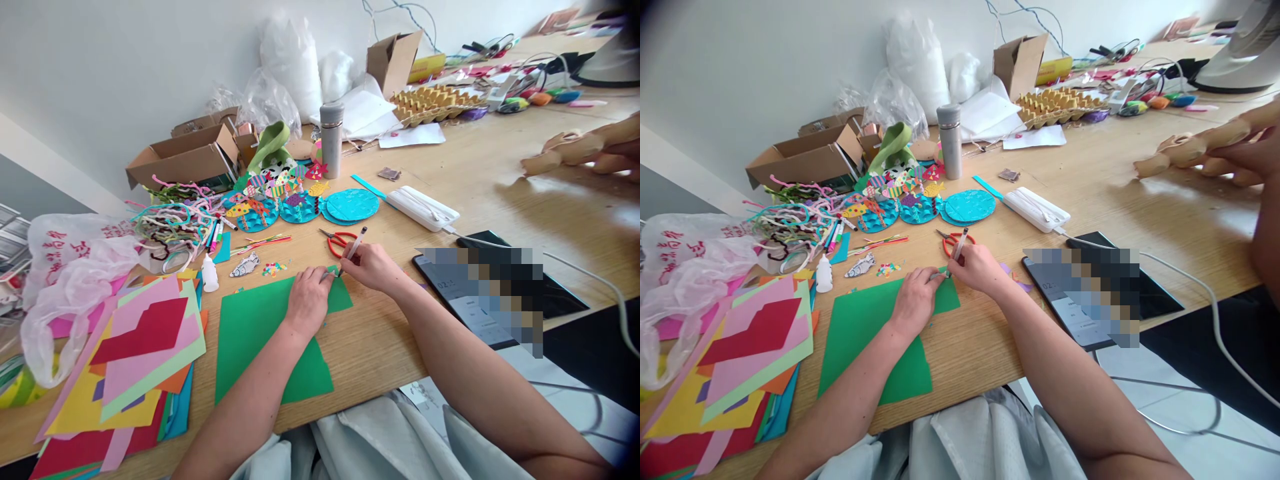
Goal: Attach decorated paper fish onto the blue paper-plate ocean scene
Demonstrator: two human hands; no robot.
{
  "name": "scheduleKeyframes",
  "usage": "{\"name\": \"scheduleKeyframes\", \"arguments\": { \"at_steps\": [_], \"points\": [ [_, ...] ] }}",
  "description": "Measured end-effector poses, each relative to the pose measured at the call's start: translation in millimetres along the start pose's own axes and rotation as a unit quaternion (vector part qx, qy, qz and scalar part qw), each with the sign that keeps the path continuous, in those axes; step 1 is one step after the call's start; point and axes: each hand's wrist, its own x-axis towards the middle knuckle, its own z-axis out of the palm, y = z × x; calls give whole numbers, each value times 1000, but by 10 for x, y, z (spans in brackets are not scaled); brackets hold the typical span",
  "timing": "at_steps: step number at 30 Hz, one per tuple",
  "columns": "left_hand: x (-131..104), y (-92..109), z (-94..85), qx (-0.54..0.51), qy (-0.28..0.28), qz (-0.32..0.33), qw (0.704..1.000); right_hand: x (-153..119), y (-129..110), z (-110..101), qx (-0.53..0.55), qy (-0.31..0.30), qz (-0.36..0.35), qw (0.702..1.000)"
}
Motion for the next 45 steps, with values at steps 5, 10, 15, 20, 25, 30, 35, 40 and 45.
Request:
{"name": "scheduleKeyframes", "arguments": {
  "at_steps": [5, 10, 15, 20, 25, 30, 35, 40, 45],
  "points": [
    [6, 0, -13, 10, -13, 17, 1000, 2, 2, 4, -1, 2, 4, 1000],
    [12, 8, -10, 16, -11, 23, 1000, 5, 4, 4, -2, 0, 9, 1000],
    [0, 6, 3, 24, -7, 26, 999, 9, 15, 15, -2, 3, 6, 1000],
    [-4, 7, 3, 36, -4, 31, 999, 8, 17, 7, -3, 4, 6, 1000],
    [-4, 10, -6, 44, -2, 35, 998, 3, 3, -4, -6, 8, 4, 1000],
    [-8, 7, -21, 47, -2, 41, 998, 6, -5, -2, -5, 9, 8, 1000],
    [-7, 8, -30, 52, -8, 45, 998, 8, 15, 6, -3, 10, 12, 1000],
    [-5, 12, -35, 60, -9, 48, 997, 9, 19, 3, -4, 15, 9, 1000],
    [-6, 11, -34, 55, -9, 50, 997, 7, 20, 6, -3, 24, 7, 1000]
  ]
}}
